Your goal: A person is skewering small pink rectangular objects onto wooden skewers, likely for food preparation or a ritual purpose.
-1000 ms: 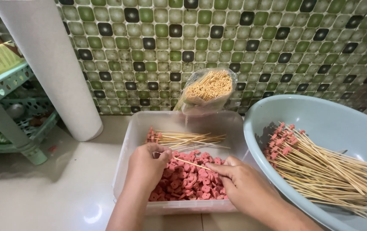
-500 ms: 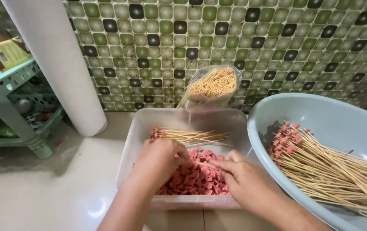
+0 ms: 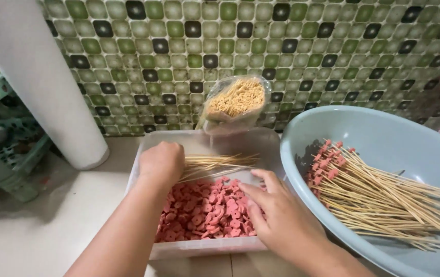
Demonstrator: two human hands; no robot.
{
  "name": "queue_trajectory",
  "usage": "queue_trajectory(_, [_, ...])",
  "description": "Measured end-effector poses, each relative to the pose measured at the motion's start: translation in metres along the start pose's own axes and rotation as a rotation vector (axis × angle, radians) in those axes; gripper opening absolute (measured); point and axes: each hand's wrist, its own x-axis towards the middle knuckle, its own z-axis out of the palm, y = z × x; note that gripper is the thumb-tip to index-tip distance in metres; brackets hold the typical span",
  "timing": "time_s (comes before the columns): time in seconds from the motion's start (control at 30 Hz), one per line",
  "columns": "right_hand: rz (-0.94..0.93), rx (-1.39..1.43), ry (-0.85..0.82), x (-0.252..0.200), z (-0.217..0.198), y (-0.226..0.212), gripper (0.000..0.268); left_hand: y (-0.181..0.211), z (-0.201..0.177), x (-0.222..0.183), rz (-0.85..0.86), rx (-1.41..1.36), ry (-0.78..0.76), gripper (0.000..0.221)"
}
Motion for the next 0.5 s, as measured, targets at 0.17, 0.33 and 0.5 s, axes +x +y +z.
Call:
queue_trajectory(0.17, [0.057,-0.003,0.006,0.0,0.002,0.002,0.048,-0.006,0.016,0.015,0.078,0.064,0.122,0.031])
queue_trajectory(0.33, [0.11,-0.033,-0.04,0.001,0.0,-0.002,0.049,-0.008,0.015,0.005,0.184,0.105,0.144,0.042])
queue_trajectory(0.5, [0.104,-0.021,-0.033,0.001,0.001,0.0,0.048,-0.003,0.031,0.018,0.29,0.196,0.14,0.029])
